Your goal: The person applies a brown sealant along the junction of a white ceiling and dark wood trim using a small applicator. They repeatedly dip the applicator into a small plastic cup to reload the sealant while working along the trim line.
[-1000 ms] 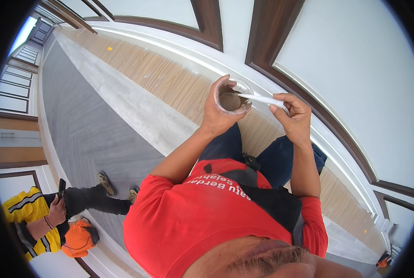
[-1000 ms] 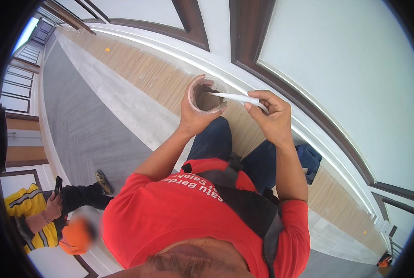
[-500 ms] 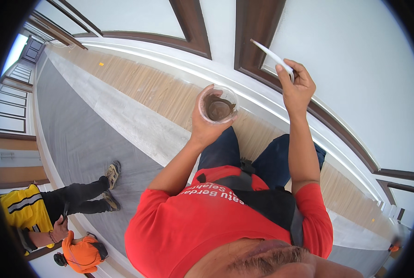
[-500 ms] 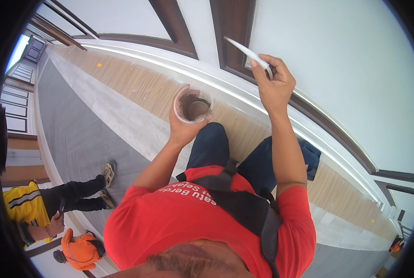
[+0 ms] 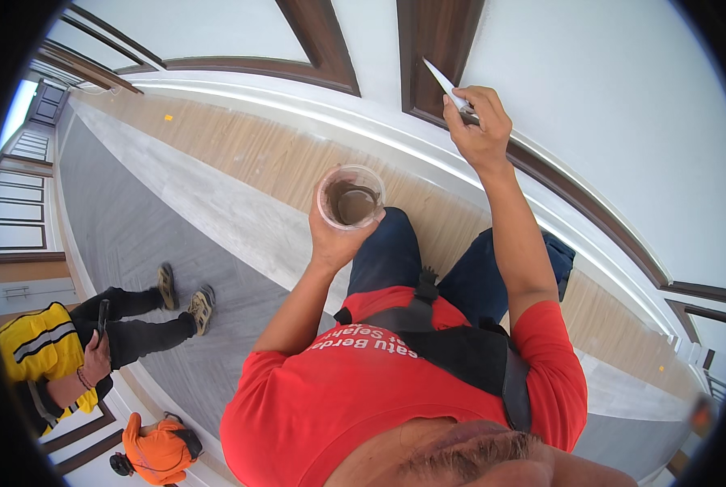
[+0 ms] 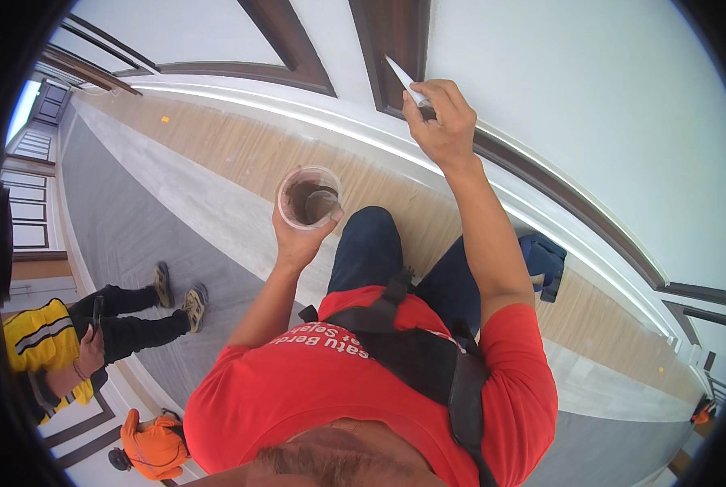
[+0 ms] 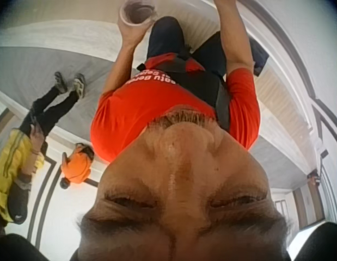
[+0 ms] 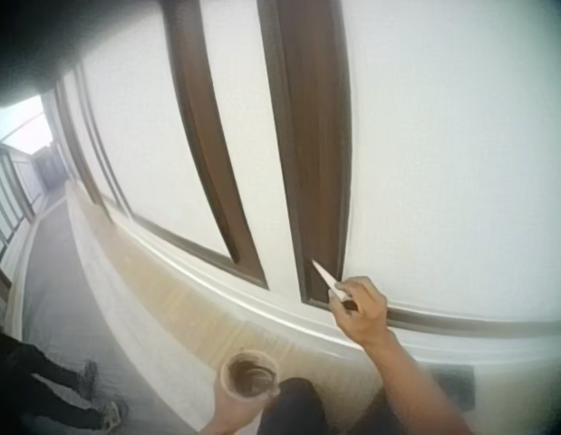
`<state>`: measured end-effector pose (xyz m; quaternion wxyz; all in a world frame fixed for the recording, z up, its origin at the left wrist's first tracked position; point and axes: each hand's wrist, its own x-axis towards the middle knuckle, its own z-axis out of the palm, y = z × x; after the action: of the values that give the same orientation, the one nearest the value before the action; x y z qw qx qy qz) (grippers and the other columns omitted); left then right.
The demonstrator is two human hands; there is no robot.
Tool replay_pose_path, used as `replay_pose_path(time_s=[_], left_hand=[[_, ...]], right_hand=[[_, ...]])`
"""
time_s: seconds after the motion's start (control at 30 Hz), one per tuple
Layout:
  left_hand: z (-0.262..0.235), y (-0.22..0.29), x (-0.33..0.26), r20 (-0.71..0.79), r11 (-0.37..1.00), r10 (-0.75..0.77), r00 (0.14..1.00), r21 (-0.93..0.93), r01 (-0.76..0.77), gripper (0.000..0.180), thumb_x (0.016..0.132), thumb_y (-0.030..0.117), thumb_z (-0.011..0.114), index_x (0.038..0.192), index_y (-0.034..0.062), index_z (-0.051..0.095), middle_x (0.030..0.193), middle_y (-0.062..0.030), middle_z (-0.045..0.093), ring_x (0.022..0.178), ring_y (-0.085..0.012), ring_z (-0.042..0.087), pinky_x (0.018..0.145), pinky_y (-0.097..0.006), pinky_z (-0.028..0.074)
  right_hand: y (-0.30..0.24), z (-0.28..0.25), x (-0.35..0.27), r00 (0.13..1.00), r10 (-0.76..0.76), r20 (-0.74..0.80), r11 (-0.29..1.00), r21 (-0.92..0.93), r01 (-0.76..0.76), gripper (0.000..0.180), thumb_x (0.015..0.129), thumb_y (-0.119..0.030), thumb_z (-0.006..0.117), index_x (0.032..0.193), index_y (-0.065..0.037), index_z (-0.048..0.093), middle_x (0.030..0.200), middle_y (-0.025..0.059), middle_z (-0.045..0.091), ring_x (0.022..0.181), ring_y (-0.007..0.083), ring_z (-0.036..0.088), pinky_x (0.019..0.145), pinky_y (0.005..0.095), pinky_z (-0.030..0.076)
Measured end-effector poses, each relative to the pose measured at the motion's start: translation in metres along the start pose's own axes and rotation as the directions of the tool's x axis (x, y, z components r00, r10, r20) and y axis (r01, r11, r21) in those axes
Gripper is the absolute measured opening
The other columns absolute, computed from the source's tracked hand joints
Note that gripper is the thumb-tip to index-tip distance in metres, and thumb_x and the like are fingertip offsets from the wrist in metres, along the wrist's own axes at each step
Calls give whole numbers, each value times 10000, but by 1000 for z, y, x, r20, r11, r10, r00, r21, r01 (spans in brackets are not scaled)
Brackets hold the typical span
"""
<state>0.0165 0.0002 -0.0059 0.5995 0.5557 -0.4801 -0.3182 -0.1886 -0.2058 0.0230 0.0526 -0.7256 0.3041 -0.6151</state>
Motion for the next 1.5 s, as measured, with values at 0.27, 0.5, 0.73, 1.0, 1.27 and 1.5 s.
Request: replay_pose_path(time_s=[0.27,0.5,0.73,1.0,1.27,1.5], left_hand=[[-4,-5,-1,-8,1000,-14,1000,18,15,941,676,40,923,1462,-2,407,1281,-133,595,1172,-232,620,1018,-363,510],[-6,-7,0,-12,999,-9,1000,34,9,949,671,43,928,1463,-1,406,1281,-136,594,1177,-232,617,1021,-367,510],[-7,-8,1,-20,999,-2,1000,42,3,948,668,45,931,1460,-2,410,1284,-137,595,1181,-234,615,1026,-370,507],[-8,-12,0,-22,1000,-14,1000,26,15,961,665,46,933,1466,-8,405,1296,-142,590,1186,-237,613,1033,-372,502],[-9,-13,-1,-22,1000,-26,999,3,26,967,664,34,930,1471,-8,399,1295,-141,590,1185,-235,613,1031,-368,505],[-8,-12,1,-23,999,-39,999,-27,38,960,664,34,930,1467,-8,406,1292,-143,591,1186,-234,613,1029,-370,508]], right_hand=[[5,3,2,998,-55,3,998,-35,55,186,785,-20,815,941,-41,716,908,91,695,712,216,688,588,305,546],[11,6,-3,997,-65,36,997,-39,67,189,787,-20,811,946,-45,711,904,96,692,701,222,685,580,307,546],[16,9,-9,994,-89,59,994,-57,92,188,784,-16,811,938,-46,706,895,95,683,674,215,676,557,309,537],[8,11,0,995,-95,19,994,-62,96,180,782,-13,814,926,-45,710,899,92,685,666,208,674,548,300,535],[14,10,-8,994,-93,55,992,-82,98,183,783,-15,815,933,-44,714,901,94,689,680,209,684,558,300,547],[14,9,-7,990,-125,64,987,-92,130,187,780,-11,817,932,-40,712,901,97,691,685,204,687,562,292,549]])
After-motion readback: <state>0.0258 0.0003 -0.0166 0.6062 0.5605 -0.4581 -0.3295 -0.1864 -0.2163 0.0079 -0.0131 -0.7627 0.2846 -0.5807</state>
